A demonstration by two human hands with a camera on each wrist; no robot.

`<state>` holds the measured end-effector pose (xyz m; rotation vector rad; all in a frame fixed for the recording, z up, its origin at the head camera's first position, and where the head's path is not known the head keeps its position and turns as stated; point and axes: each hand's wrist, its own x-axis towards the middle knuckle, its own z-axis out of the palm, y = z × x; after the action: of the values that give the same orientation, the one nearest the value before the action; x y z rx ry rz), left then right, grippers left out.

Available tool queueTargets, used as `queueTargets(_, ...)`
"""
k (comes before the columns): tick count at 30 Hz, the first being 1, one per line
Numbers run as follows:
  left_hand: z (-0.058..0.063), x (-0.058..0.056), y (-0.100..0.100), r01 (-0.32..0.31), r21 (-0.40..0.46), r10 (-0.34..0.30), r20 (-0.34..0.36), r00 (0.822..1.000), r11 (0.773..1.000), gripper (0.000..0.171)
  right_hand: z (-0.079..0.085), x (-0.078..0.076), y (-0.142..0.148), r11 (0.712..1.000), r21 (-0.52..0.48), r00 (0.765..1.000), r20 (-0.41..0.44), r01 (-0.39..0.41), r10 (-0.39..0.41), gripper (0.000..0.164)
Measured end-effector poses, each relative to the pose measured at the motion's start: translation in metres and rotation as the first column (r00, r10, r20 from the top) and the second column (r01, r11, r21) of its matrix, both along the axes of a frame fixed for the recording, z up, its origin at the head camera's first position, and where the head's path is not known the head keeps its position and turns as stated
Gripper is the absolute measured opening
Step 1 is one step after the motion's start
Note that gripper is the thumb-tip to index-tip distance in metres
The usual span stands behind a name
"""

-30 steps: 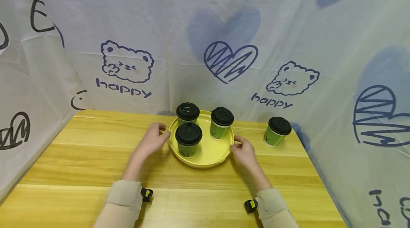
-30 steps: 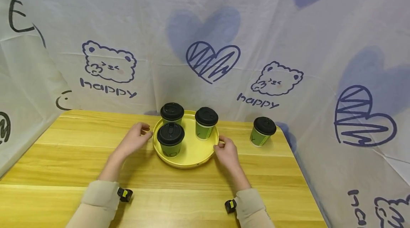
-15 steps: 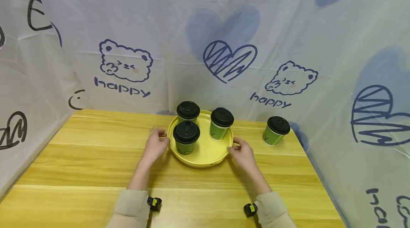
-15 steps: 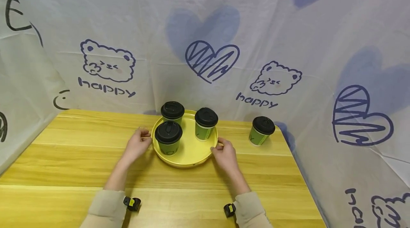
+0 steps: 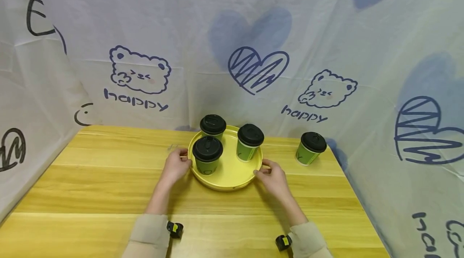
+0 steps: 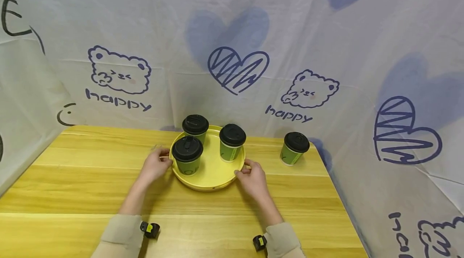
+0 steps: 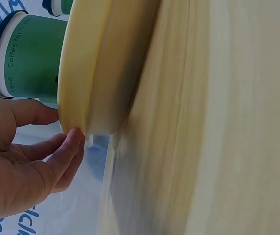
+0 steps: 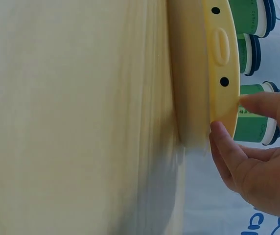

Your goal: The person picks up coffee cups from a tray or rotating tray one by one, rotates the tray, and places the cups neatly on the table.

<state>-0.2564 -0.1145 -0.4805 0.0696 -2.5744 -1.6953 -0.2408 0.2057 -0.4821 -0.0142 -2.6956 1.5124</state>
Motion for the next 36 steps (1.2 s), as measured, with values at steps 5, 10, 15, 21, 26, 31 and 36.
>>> queueTargets(5, 0.000, -0.004, -0.002, 0.001, -0.015, -0.001, 0.008, 1.000, 1.000, 0.046, 0.002, 0.000, 0.001, 0.999, -0.014, 0.999, -0.004, 0.032, -0.032, 0.050)
queueTargets(10, -0.001, -0.008, -0.004, 0.006, -0.024, -0.006, 0.010, 1.000, 1.000, 0.047, 0.006, -0.008, 0.002, 0.999, -0.008, 0.998, -0.033, 0.046, -0.047, 0.050)
queueTargets(15, -0.001, -0.011, -0.005, 0.012, -0.030, -0.011, 0.027, 1.000, 0.999, 0.048, 0.010, -0.019, 0.004, 0.999, 0.021, 0.998, -0.044, 0.042, -0.041, 0.050)
queueTargets(21, -0.001, -0.017, -0.007, 0.023, -0.036, -0.023, 0.021, 1.000, 0.999, 0.049, 0.011, -0.034, 0.007, 0.998, 0.059, 0.999, -0.032, 0.026, -0.024, 0.049)
queueTargets(26, -0.001, -0.022, -0.009, 0.028, -0.068, -0.027, 0.012, 1.000, 0.997, 0.049, 0.007, -0.041, 0.008, 0.997, 0.070, 0.999, -0.035, 0.013, -0.011, 0.046)
queueTargets(31, 0.001, -0.025, -0.012, 0.041, -0.099, -0.039, 0.017, 0.999, 0.994, 0.046, 0.003, -0.041, 0.007, 0.998, 0.070, 1.000, -0.031, -0.001, 0.003, 0.043)
queueTargets(36, 0.004, -0.024, -0.016, 0.046, -0.128, -0.042, 0.034, 0.999, 0.991, 0.042, 0.000, -0.037, 0.006, 0.998, 0.055, 1.000, -0.011, -0.002, 0.003, 0.044)
